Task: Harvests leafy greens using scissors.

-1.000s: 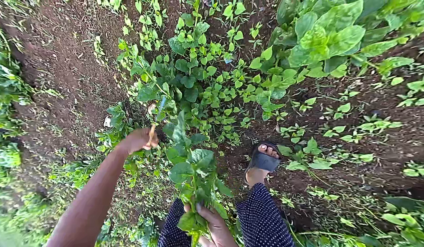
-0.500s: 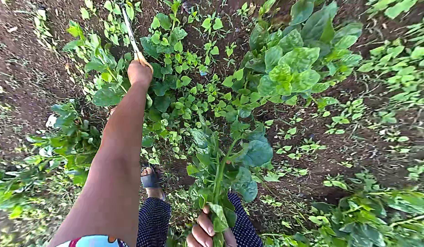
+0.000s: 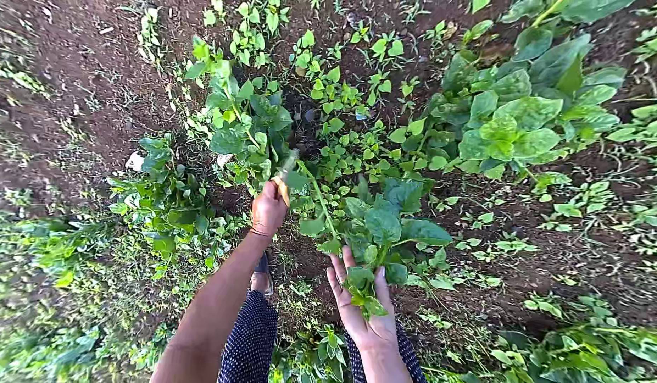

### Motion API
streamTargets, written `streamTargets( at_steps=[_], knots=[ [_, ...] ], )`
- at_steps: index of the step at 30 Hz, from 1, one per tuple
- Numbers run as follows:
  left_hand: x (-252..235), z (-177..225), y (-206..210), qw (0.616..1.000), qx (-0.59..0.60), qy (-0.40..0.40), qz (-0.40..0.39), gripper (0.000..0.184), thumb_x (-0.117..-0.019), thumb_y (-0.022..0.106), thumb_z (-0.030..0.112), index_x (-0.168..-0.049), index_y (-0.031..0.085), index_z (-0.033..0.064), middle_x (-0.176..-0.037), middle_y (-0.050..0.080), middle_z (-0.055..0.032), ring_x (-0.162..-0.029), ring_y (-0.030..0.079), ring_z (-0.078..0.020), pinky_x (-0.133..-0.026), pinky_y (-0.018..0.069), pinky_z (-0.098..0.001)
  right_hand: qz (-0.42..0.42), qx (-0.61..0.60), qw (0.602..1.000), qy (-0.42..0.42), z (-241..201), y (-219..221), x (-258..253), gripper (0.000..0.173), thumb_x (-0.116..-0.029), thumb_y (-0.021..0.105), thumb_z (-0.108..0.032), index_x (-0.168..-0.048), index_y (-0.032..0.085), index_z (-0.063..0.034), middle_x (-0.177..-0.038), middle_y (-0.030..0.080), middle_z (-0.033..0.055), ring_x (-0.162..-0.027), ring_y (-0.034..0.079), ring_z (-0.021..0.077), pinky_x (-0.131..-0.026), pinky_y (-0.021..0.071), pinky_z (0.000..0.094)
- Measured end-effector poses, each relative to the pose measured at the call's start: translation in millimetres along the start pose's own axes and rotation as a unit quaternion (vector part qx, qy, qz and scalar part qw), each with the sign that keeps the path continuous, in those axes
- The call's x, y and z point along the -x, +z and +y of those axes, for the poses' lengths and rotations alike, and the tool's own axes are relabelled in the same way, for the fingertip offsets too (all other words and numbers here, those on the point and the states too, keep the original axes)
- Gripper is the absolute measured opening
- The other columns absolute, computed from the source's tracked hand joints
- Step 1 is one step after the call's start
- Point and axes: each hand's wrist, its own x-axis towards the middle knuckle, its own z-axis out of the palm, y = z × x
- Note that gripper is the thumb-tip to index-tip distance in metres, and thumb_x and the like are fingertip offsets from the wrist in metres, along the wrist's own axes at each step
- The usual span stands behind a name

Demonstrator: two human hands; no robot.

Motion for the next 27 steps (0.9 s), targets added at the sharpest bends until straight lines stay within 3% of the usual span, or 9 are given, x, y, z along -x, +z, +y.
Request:
streamTargets(
  at_steps=[2,5,8,11,13,15,19,24,27],
  knots=[
    [5,-4,6,0.997,-0.039,0.068,0.0,0.024,-0.0995,0.062,0.009,-0.116,0.066,-0.0078,-0.098,0.072,-0.0273,-0.09,0.073,-0.045,-0.082,0.0567,-0.0617,0.031,0.082,0.995,-0.035,4,3,-4,0.031,-0.0991,0.063,-0.029,-0.125,0.06,-0.0121,-0.125,0.072,0.0088,-0.115,0.07,0.0222,-0.092,0.0593,0.0394],
    [7,-19,19,0.978,-0.059,0.191,0.05,0.013,-0.0913,0.067,0.001,-0.101,0.07,-0.0072,-0.094,0.074,-0.025,-0.083,0.075,-0.0419,-0.074,0.0605,-0.0568,0.113,0.212,0.963,-0.123,11,16,-10,0.017,-0.1054,0.049,-0.014,-0.119,0.057,-0.0086,-0.099,0.073,0.0035,-0.09,0.073,0.0126,-0.076,0.0637,0.0316],
    [7,-27,22,0.967,-0.059,0.235,0.073,0.005,-0.0868,0.07,-0.003,-0.091,0.07,-0.0067,-0.091,0.074,-0.0233,-0.083,0.076,-0.0394,-0.073,0.0621,-0.0527,0.174,0.295,0.924,-0.17,6,17,-21,0.018,-0.1056,0.052,-0.014,-0.121,0.056,-0.0062,-0.094,0.071,0.0026,-0.083,0.072,0.01,-0.071,0.0624,0.0291],
    [6,-38,23,0.961,-0.058,0.255,0.092,0.004,-0.0849,0.071,-0.004,-0.087,0.069,-0.0065,-0.085,0.073,-0.0224,-0.078,0.075,-0.0382,-0.068,0.062,-0.0507,0.225,0.323,0.902,-0.178,-3,21,-27,0.012,-0.1058,0.053,-0.017,-0.111,0.06,-0.0093,-0.085,0.071,0.0004,-0.069,0.069,0.0064,-0.054,0.0563,0.0226],
    [4,-45,21,0.959,-0.054,0.263,0.088,0.006,-0.0846,0.071,-0.004,-0.089,0.069,-0.0066,-0.085,0.073,-0.0224,-0.077,0.075,-0.0382,-0.068,0.0619,-0.0507,0.229,0.325,0.906,-0.148,-4,23,-28,0.014,-0.1064,0.051,-0.021,-0.107,0.062,-0.0118,-0.085,0.071,-0.0011,-0.072,0.069,0.0063,-0.057,0.0576,0.0242],
    [4,-49,19,0.958,-0.053,0.271,0.078,0.008,-0.0847,0.072,-0.003,-0.09,0.069,-0.0065,-0.086,0.073,-0.0226,-0.079,0.075,-0.0384,-0.069,0.0621,-0.0509,0.211,0.314,0.923,-0.077,2,19,-29,0.018,-0.107,0.048,-0.023,-0.113,0.06,-0.0113,-0.096,0.07,0.0022,-0.085,0.068,0.0115,-0.07,0.0579,0.0313],
    [5,-49,22,0.958,-0.031,0.274,0.078,0.008,-0.0836,0.072,-0.004,-0.09,0.068,-0.0067,-0.089,0.074,-0.0226,-0.08,0.076,-0.0376,-0.07,0.0622,-0.0504,0.166,0.323,0.932,0.004,22,17,-30,0.024,-0.1078,0.044,-0.023,-0.122,0.057,-0.0081,-0.108,0.071,0.0085,-0.092,0.07,0.0177,-0.073,0.0601,0.0343],
    [11,-42,22,0.968,-0.018,0.243,0.06,0.008,-0.0831,0.071,-0.005,-0.091,0.069,-0.0073,-0.089,0.073,-0.0239,-0.08,0.075,-0.0397,-0.069,0.0615,-0.0526,0.147,0.347,0.926,0.004,37,23,-26,0.016,-0.1066,0.048,-0.014,-0.117,0.057,-0.0076,-0.096,0.071,0.0049,-0.082,0.071,0.0113,-0.069,0.0606,0.0282],
    [8,-40,0,0.988,-0.022,0.131,-0.08,0.024,-0.0942,0.064,0.002,-0.117,0.067,-0.0048,-0.108,0.072,-0.0255,-0.095,0.074,-0.0428,-0.081,0.0589,-0.0596,0.148,0.329,0.932,-0.021,36,20,-28,0.014,-0.1067,0.048,-0.014,-0.114,0.057,-0.0081,-0.091,0.071,0.0044,-0.077,0.071,0.0116,-0.064,0.0612,0.0286]
  ],
)
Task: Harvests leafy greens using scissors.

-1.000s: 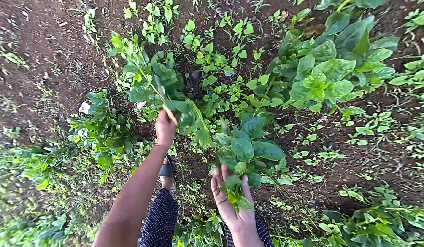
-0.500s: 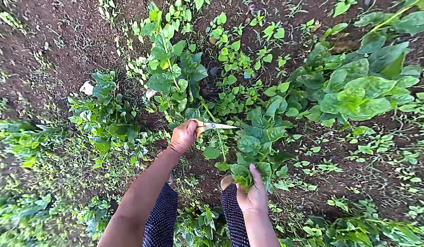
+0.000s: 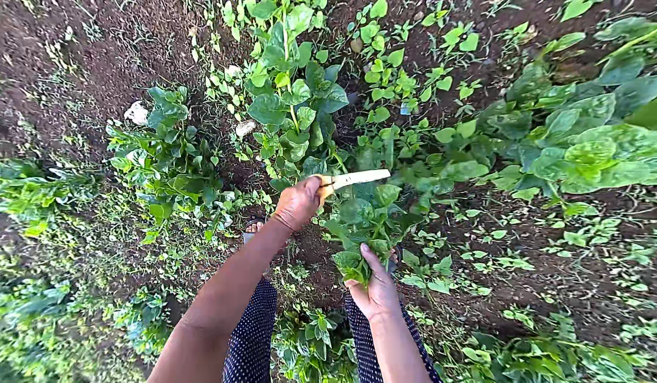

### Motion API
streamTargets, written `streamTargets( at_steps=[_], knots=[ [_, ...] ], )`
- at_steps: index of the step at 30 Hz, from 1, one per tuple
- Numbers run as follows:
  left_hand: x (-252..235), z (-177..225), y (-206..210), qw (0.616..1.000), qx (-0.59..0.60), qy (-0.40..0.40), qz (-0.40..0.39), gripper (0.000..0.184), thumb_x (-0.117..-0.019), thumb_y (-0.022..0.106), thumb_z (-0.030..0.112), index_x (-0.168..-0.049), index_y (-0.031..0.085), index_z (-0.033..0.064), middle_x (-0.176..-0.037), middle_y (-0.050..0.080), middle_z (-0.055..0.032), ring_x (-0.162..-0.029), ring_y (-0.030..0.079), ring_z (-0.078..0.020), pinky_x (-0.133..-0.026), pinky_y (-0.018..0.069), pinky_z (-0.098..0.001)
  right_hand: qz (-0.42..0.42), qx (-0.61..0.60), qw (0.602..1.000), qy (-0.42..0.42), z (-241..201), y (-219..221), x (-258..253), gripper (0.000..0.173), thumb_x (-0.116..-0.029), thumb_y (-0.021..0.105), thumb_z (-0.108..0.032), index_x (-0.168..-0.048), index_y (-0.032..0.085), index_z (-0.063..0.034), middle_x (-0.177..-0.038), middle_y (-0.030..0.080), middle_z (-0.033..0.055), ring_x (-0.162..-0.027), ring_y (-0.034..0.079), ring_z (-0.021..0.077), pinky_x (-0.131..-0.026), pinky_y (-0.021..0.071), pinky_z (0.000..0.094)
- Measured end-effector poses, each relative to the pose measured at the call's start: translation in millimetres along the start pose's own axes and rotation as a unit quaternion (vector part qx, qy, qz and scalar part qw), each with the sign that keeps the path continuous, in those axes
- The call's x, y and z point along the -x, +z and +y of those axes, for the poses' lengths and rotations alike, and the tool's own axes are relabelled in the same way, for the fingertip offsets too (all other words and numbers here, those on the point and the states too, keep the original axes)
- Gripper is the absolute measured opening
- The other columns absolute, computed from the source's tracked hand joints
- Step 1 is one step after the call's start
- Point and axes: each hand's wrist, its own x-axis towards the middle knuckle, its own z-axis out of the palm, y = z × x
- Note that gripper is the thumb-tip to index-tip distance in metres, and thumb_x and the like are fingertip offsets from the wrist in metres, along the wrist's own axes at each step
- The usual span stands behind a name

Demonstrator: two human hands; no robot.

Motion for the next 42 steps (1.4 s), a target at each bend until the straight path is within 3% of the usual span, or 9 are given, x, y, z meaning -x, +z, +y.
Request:
streamTargets(
  at_steps=[2,8,14,17,22,29,33,38,42],
  knots=[
    [-9,-7,-32,0.981,0.029,-0.121,-0.148,0.039,-0.1009,0.061,0.013,-0.138,0.057,0.0007,-0.119,0.068,-0.0261,-0.107,0.069,-0.044,-0.092,0.0532,-0.0647,-0.001,-0.014,1.0,-0.004,-2,-4,-2,0.016,-0.1077,0.046,-0.017,-0.113,0.058,-0.0074,-0.09,0.072,0.0059,-0.074,0.072,0.0132,-0.061,0.0615,0.0297],
    [-45,-26,-76,0.879,0.0,-0.265,-0.397,0.042,-0.1093,0.051,0.032,-0.129,0.061,-0.0041,-0.116,0.068,-0.024,-0.103,0.069,-0.0358,-0.092,0.0532,-0.0557,0.02,0.0,0.999,-0.027,5,-4,0,0.016,-0.1077,0.048,-0.016,-0.113,0.059,-0.0055,-0.09,0.072,0.0061,-0.075,0.072,0.0123,-0.062,0.0622,0.0295],
    [-86,8,-87,0.848,-0.047,-0.318,-0.422,0.049,-0.1077,0.049,0.047,-0.115,0.066,0.0018,-0.095,0.07,-0.0134,-0.083,0.064,-0.0235,-0.079,0.0513,-0.047,0.002,0.003,0.999,-0.043,11,-3,6,0.017,-0.104,0.052,-0.007,-0.12,0.056,-0.0032,-0.097,0.071,0.0077,-0.085,0.072,0.0133,-0.074,0.0626,0.0308],
    [-103,30,-89,0.831,-0.05,-0.355,-0.426,0.047,-0.1063,0.051,0.046,-0.111,0.067,0.0022,-0.094,0.071,-0.0121,-0.083,0.066,-0.022,-0.081,0.0525,-0.0461,0.007,0.002,0.999,-0.04,10,-1,8,0.015,-0.1036,0.054,-0.006,-0.118,0.058,-0.0023,-0.095,0.072,0.007,-0.083,0.072,0.0122,-0.073,0.0626,0.0296],
    [-124,39,-73,0.817,-0.038,-0.407,-0.406,0.048,-0.1034,0.054,0.048,-0.089,0.065,0.0034,-0.077,0.068,-0.0084,-0.066,0.066,-0.0188,-0.069,0.055,-0.0381,0.014,0.001,0.999,-0.041,8,-1,10,0.016,-0.1025,0.055,-0.004,-0.118,0.057,-0.0011,-0.097,0.071,0.007,-0.087,0.071,0.0117,-0.078,0.0618,0.0296],
    [-120,46,-66,0.827,-0.051,-0.373,-0.418,0.027,-0.1063,0.052,0.027,-0.103,0.067,0.0057,-0.08,0.067,-0.0061,-0.065,0.063,-0.0147,-0.067,0.0535,-0.0334,0.026,0.003,0.999,-0.037,6,-1,9,0.02,-0.1013,0.057,-0.003,-0.121,0.057,-0.0002,-0.099,0.071,0.0081,-0.089,0.072,0.012,-0.08,0.0617,0.0293],
    [-117,43,-62,0.834,-0.1,-0.332,-0.43,0.027,-0.108,0.048,0.022,-0.098,0.067,0.0057,-0.079,0.07,-0.0058,-0.065,0.064,-0.0146,-0.065,0.0528,-0.0327,0.03,0.004,0.999,-0.041,7,-1,12,0.019,-0.1013,0.056,-0.001,-0.12,0.057,0.0001,-0.098,0.071,0.0076,-0.088,0.072,0.0116,-0.079,0.0618,0.0289],
    [-71,12,-71,0.885,0.07,-0.283,-0.363,0.03,-0.1094,0.048,0.02,-0.123,0.061,-0.003,-0.103,0.071,-0.0168,-0.087,0.07,-0.0248,-0.079,0.0576,-0.0445,-0.039,-0.121,0.992,-0.018,16,-12,17,0.015,-0.1017,0.05,-0.008,-0.115,0.057,-0.0049,-0.094,0.072,0.0067,-0.083,0.073,0.0135,-0.074,0.0636,0.032],
    [16,14,-84,0.927,0.157,-0.211,-0.269,0.03,-0.1074,0.053,0.018,-0.129,0.059,-0.0015,-0.107,0.07,-0.0134,-0.093,0.07,-0.0185,-0.085,0.0584,-0.0374,-0.118,-0.193,0.974,0.03,36,-23,24,0.027,-0.0841,0.078,-0.022,-0.105,0.067,-0.0091,-0.091,0.073,0.0082,-0.077,0.073,0.0171,-0.069,0.0637,0.0351]
  ],
)
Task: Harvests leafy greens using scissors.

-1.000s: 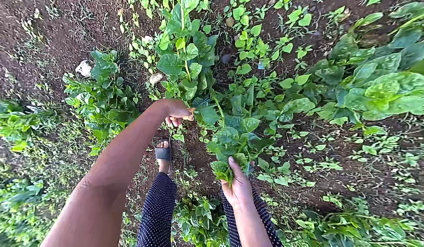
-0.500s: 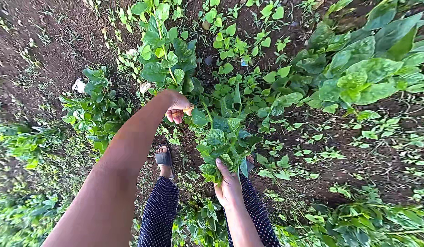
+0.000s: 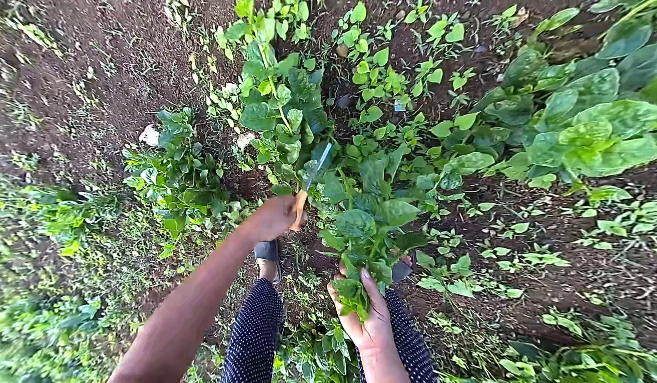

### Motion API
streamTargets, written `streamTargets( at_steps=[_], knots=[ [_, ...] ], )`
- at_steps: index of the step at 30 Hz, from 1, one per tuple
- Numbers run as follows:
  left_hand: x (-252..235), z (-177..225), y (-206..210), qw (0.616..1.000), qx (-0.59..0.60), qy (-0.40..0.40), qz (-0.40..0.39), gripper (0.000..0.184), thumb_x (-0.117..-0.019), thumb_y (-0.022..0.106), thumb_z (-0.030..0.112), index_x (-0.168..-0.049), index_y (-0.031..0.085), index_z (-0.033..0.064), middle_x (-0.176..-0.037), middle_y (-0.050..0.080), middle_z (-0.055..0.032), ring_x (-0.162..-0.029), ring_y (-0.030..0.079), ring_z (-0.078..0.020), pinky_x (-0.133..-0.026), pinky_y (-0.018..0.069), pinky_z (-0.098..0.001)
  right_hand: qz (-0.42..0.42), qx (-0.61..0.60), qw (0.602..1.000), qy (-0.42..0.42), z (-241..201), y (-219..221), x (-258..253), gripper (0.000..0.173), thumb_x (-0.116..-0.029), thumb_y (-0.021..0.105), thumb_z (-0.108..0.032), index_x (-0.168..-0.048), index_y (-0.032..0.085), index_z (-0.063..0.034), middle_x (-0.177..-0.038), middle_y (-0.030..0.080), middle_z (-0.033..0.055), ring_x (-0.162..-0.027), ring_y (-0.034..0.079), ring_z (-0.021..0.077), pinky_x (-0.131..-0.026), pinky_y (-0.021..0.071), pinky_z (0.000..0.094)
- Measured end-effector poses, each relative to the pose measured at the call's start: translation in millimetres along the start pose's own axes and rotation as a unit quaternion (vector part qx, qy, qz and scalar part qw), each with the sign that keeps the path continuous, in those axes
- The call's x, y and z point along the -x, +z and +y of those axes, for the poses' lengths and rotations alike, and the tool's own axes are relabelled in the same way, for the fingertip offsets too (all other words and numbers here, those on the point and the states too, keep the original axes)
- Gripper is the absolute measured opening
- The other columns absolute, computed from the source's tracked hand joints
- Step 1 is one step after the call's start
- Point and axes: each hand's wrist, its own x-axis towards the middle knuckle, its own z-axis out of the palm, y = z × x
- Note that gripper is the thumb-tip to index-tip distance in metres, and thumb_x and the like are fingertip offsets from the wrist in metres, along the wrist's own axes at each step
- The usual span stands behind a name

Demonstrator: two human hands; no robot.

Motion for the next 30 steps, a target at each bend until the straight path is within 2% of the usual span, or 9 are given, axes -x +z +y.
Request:
streamTargets(
  at_steps=[3,7,9,12,16,19,21,26,30],
  knots=[
    [23,-19,-12,0.983,-0.006,0.053,0.176,0.03,-0.1038,0.059,0.014,-0.129,0.061,-0.0031,-0.109,0.072,-0.0162,-0.099,0.07,-0.0243,-0.092,0.0559,-0.0456,-0.005,-0.009,1.0,-0.015,12,-7,3,0.033,-0.0781,0.085,-0.027,-0.104,0.071,-0.0113,-0.092,0.075,0.0073,-0.077,0.074,0.0158,-0.069,0.0639,0.0342],
    [-6,-16,-90,0.927,0.068,0.059,0.365,0.051,-0.1002,0.067,0.02,-0.14,0.046,-0.0034,-0.125,0.067,-0.0187,-0.11,0.069,-0.0271,-0.097,0.0562,-0.0481,0.002,-0.031,0.999,-0.021,23,-11,7,0.029,-0.0817,0.083,-0.024,-0.104,0.071,-0.0106,-0.093,0.076,0.0092,-0.078,0.075,0.0172,-0.068,0.0645,0.0341],
    [-39,-6,-132,0.909,0.106,0.042,0.401,0.061,-0.0971,0.071,0.025,-0.144,0.042,-0.0015,-0.13,0.063,-0.0197,-0.115,0.066,-0.0294,-0.096,0.0557,-0.0499,0.018,-0.038,0.998,-0.035,22,-6,9,0.021,-0.0868,0.077,-0.02,-0.104,0.069,-0.0099,-0.092,0.076,0.0102,-0.077,0.075,0.018,-0.066,0.0644,0.0343],
    [-84,6,-157,0.91,0.145,-0.001,0.388,0.06,-0.096,0.072,0.023,-0.144,0.046,-0.0004,-0.134,0.059,-0.0231,-0.12,0.061,-0.0355,-0.097,0.054,-0.0567,-0.024,-0.065,0.997,-0.042,17,-1,10,0.022,-0.082,0.082,-0.027,-0.097,0.076,-0.0121,-0.091,0.076,0.0083,-0.076,0.074,0.016,-0.066,0.0636,0.0305],
    [-96,20,-115,0.899,0.215,0.02,0.38,0.034,-0.0995,0.065,0.013,-0.131,0.057,0.0005,-0.119,0.067,-0.018,-0.098,0.07,-0.0266,-0.083,0.0613,-0.0444,-0.11,-0.113,0.986,-0.045,7,0,5,0.027,-0.0856,0.076,-0.035,-0.096,0.079,-0.0105,-0.09,0.076,0.0062,-0.076,0.074,0.0142,-0.069,0.0627,0.0272],
    [-60,7,-57,0.899,0.182,0.079,0.391,0.039,-0.0983,0.069,0.017,-0.132,0.058,0.0002,-0.118,0.068,-0.0185,-0.1,0.071,-0.0281,-0.087,0.0616,-0.0483,-0.12,-0.129,0.983,-0.049,7,-4,0,0.029,-0.0875,0.074,-0.037,-0.097,0.079,-0.0102,-0.09,0.076,0.0069,-0.079,0.075,0.016,-0.072,0.0638,0.0308],
    [-30,-14,-15,0.909,0.146,0.073,0.384,0.038,-0.0999,0.067,0.018,-0.133,0.056,0.0027,-0.117,0.068,-0.0179,-0.1,0.07,-0.0284,-0.088,0.059,-0.0504,-0.115,-0.127,0.983,-0.057,4,-6,-2,0.03,-0.0883,0.073,-0.039,-0.098,0.08,-0.0118,-0.092,0.077,0.0074,-0.085,0.076,0.0188,-0.075,0.064,0.0336],
    [-4,-64,56,0.904,0.157,0.105,0.383,0.028,-0.0951,0.069,0.007,-0.117,0.062,-0.01,-0.103,0.073,-0.0169,-0.093,0.072,-0.0175,-0.086,0.0589,-0.034,-0.098,-0.115,0.986,-0.063,10,-3,-9,0.031,-0.0906,0.071,-0.041,-0.099,0.08,-0.0129,-0.102,0.078,0.0117,-0.1,0.075,0.0275,-0.089,0.0624,0.0426],
    [-7,-86,76,0.918,0.04,0.116,0.376,0.024,-0.0956,0.065,0.007,-0.115,0.068,-0.0071,-0.104,0.075,-0.0206,-0.096,0.075,-0.0299,-0.089,0.0594,-0.0456,-0.016,-0.007,0.995,-0.101,25,0,-14,0.034,-0.0792,0.083,-0.04,-0.103,0.077,-0.0164,-0.103,0.077,0.0083,-0.102,0.075,0.0264,-0.088,0.0622,0.045]
  ],
)
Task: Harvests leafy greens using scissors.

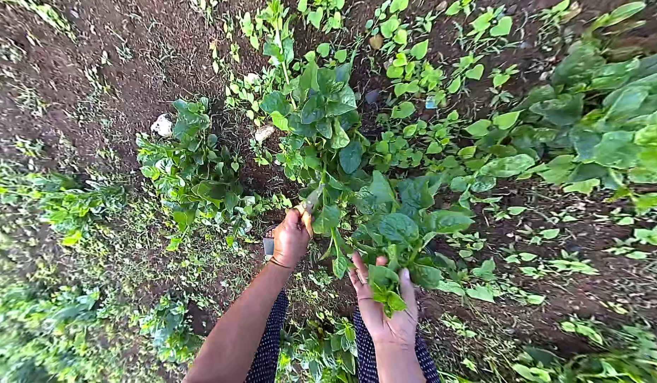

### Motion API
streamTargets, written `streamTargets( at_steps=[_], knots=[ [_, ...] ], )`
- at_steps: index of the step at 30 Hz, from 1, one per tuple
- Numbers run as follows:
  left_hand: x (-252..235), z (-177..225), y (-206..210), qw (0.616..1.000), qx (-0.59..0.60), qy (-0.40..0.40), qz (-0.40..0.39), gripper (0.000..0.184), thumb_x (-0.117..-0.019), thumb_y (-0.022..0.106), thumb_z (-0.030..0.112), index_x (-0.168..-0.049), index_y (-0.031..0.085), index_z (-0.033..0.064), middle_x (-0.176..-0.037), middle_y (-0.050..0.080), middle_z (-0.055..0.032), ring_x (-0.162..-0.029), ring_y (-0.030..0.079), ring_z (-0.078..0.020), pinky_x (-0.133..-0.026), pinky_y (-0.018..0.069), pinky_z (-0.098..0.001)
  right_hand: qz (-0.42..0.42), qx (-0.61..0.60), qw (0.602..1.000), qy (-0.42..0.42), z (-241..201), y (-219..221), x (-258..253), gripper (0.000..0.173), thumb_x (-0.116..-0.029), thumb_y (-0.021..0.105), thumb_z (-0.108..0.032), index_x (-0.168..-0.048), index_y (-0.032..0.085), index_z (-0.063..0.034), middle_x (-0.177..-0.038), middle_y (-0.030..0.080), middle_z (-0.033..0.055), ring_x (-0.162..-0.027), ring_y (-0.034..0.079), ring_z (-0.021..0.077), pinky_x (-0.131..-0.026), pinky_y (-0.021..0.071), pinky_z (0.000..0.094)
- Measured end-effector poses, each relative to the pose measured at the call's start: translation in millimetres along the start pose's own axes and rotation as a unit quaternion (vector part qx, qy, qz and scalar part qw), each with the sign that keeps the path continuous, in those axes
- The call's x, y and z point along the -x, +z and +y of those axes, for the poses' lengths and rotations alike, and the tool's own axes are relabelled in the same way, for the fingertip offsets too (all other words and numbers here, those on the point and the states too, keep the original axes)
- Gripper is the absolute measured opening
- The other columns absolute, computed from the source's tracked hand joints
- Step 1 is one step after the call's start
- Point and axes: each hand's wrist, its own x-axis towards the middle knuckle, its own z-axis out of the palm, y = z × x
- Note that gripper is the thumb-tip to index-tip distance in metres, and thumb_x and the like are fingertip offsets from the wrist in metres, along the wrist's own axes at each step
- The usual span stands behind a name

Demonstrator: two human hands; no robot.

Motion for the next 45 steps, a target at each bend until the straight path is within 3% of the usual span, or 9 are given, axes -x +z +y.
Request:
streamTargets(
  at_steps=[6,12,16,18,20,22,24,30,45],
  knots=[
    [1,-3,5,0.985,-0.091,0.137,0.044,0.015,-0.0832,0.07,-0.001,-0.097,0.071,-0.0071,-0.088,0.075,-0.0225,-0.078,0.076,-0.0368,-0.071,0.0618,-0.0511,-0.008,0.087,0.994,0.069,11,12,4,0.051,-0.0696,0.09,-0.042,-0.108,0.07,-0.0146,-0.101,0.076,0.0084,-0.097,0.075,0.0275,-0.079,0.0633,0.051],
    [-1,-11,14,0.956,-0.126,0.252,0.084,0.007,-0.0797,0.07,-0.003,-0.086,0.069,-0.0045,-0.081,0.074,-0.0195,-0.072,0.076,-0.0331,-0.062,0.0622,-0.0452,-0.156,-0.072,0.967,0.19,12,24,5,0.035,-0.0842,0.078,-0.039,-0.106,0.079,-0.0106,-0.112,0.075,0.0178,-0.109,0.072,0.038,-0.089,0.0598,0.0584],
    [1,-13,18,0.949,-0.133,0.273,0.081,0.006,-0.0802,0.068,-0.004,-0.086,0.069,-0.0049,-0.082,0.075,-0.0194,-0.073,0.076,-0.0331,-0.062,0.0624,-0.0445,-0.102,-0.163,0.964,0.184,13,34,6,0.034,-0.088,0.073,-0.037,-0.099,0.077,-0.0052,-0.095,0.076,0.0156,-0.089,0.076,0.0282,-0.079,0.064,0.0394],
    [0,-7,12,0.961,-0.138,0.232,0.053,0.01,-0.0809,0.068,-0.003,-0.09,0.071,-0.0052,-0.084,0.075,-0.0204,-0.074,0.076,-0.0348,-0.063,0.0624,-0.0473,-0.055,-0.188,0.966,0.166,9,34,3,0.031,-0.0877,0.073,-0.032,-0.097,0.074,-0.0026,-0.088,0.075,0.0148,-0.082,0.076,0.0258,-0.074,0.064,0.0349],
    [-7,10,-10,0.981,-0.143,0.1,-0.08,0.023,-0.091,0.063,0.002,-0.112,0.071,-0.005,-0.103,0.075,-0.0239,-0.091,0.075,-0.04,-0.079,0.0598,-0.056,-0.01,-0.183,0.972,0.15,3,30,2,0.027,-0.0891,0.07,-0.03,-0.094,0.072,-0.0029,-0.083,0.074,0.0134,-0.077,0.076,0.0239,-0.07,0.064,0.0332],
    [-33,18,-37,0.965,-0.114,-0.037,-0.235,0.038,-0.1004,0.059,0.011,-0.137,0.058,0.0002,-0.123,0.069,-0.0228,-0.109,0.07,-0.0382,-0.096,0.0538,-0.0576,0.017,-0.171,0.976,0.137,-2,27,2,0.025,-0.0876,0.071,-0.027,-0.093,0.072,-0.0024,-0.081,0.074,0.0143,-0.075,0.076,0.0242,-0.068,0.0645,0.0337],
    [-61,12,-54,0.932,-0.076,-0.119,-0.333,0.043,-0.1037,0.059,0.017,-0.143,0.05,0.0024,-0.121,0.067,-0.0227,-0.106,0.069,-0.0349,-0.095,0.0542,-0.0553,0.026,-0.169,0.977,0.129,-8,20,2,0.027,-0.0875,0.071,-0.028,-0.094,0.072,-0.0011,-0.082,0.073,0.0154,-0.075,0.076,0.0249,-0.068,0.0647,0.0344],
    [-123,18,-61,0.812,-0.056,-0.266,-0.516,0.047,-0.1121,0.037,0.04,-0.12,0.063,0.0014,-0.099,0.072,-0.0108,-0.084,0.069,-0.0196,-0.077,0.0555,-0.0407,0.043,-0.144,0.982,0.116,-12,12,2,0.023,-0.0858,0.073,-0.025,-0.092,0.072,-0.0027,-0.081,0.073,0.014,-0.074,0.076,0.0234,-0.067,0.0645,0.0335],
    [-174,81,-30,0.799,-0.198,-0.35,-0.447,0.037,-0.105,0.054,0.041,-0.095,0.064,0.006,-0.075,0.065,-0.0055,-0.062,0.062,-0.0149,-0.063,0.0538,-0.0304,0.086,-0.036,0.991,0.1,12,7,9,0.013,-0.0869,0.066,-0.014,-0.096,0.066,-0.0048,-0.08,0.072,0.0129,-0.071,0.073,0.0218,-0.065,0.0632,0.0344]
  ],
)
